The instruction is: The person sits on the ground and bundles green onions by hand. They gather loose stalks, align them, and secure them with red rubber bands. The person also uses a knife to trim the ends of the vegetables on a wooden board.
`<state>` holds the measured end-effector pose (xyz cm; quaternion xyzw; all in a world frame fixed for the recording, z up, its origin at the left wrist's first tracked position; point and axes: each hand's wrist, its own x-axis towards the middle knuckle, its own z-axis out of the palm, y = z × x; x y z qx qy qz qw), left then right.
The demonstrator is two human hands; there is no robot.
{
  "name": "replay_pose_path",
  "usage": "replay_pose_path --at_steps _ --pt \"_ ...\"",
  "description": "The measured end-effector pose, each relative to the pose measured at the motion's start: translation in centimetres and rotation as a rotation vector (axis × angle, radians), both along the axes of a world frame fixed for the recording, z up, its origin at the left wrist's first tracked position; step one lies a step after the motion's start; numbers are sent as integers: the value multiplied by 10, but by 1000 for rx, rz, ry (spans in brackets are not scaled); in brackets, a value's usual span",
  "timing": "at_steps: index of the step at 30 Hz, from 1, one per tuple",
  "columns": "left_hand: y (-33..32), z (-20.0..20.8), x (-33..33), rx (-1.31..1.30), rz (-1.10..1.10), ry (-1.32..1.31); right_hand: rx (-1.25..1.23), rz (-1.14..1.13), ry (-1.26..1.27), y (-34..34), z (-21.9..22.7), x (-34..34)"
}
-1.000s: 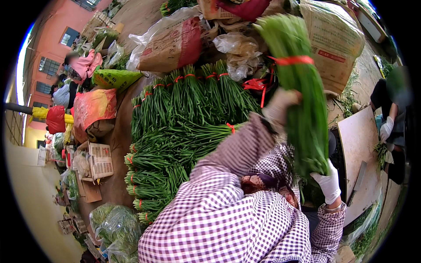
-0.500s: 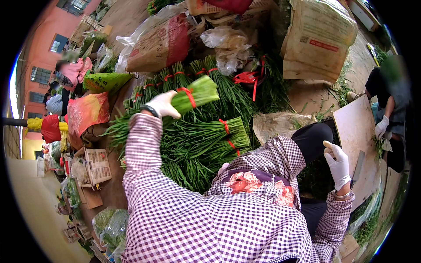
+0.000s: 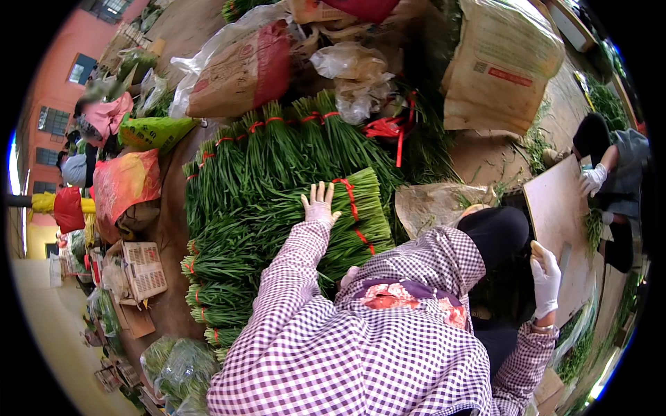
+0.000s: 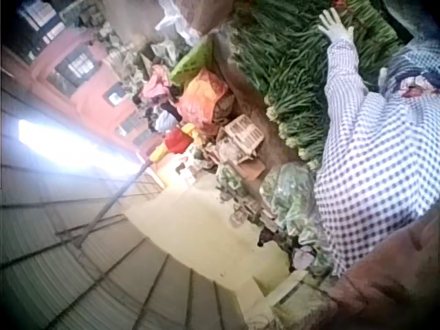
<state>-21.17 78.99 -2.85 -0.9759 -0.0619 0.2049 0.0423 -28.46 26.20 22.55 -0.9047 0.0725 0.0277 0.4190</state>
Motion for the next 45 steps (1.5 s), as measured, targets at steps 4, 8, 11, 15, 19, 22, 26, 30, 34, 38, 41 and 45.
replay_pose_path --at_steps 4,8,11,15,19,22,26,30,34,38,41,45 --pt "14 -34 -9 -124 101 4 42 -91 -3 -2 -7 -5" --pt "21 -22 14 -153 94 120 28 -63 28 0 -22 -11" --pt "23 -21 4 -150 71 60 5 -76 10 3 -24 -8" --pt "24 28 15 -192 -52 235 30 -100 -38 -23 -21 -14" --pt "15 71 47 -327 -59 251 30 -224 -55 -38 -18 -24" --pt "-8 49 77 -873 155 82 67 -250 -34 -41 -26 -27" --pt "-84 -2 133 -1106 493 108 15 -247 -53 -38 -30 -32" --pt "-139 -45 186 -1350 1037 269 -48 -236 -33 -40 -33 -43" --pt "-138 -86 206 -1273 1059 342 110 -342 13 -46 -43 -61" --pt "-145 -52 193 -1584 1111 220 126 -418 45 -53 -47 -81" --pt "-163 7 155 -1795 975 357 199 -495 34 -51 -52 -84" --pt "-208 57 109 -1921 661 409 169 -452 -20 -44 -61 -67"
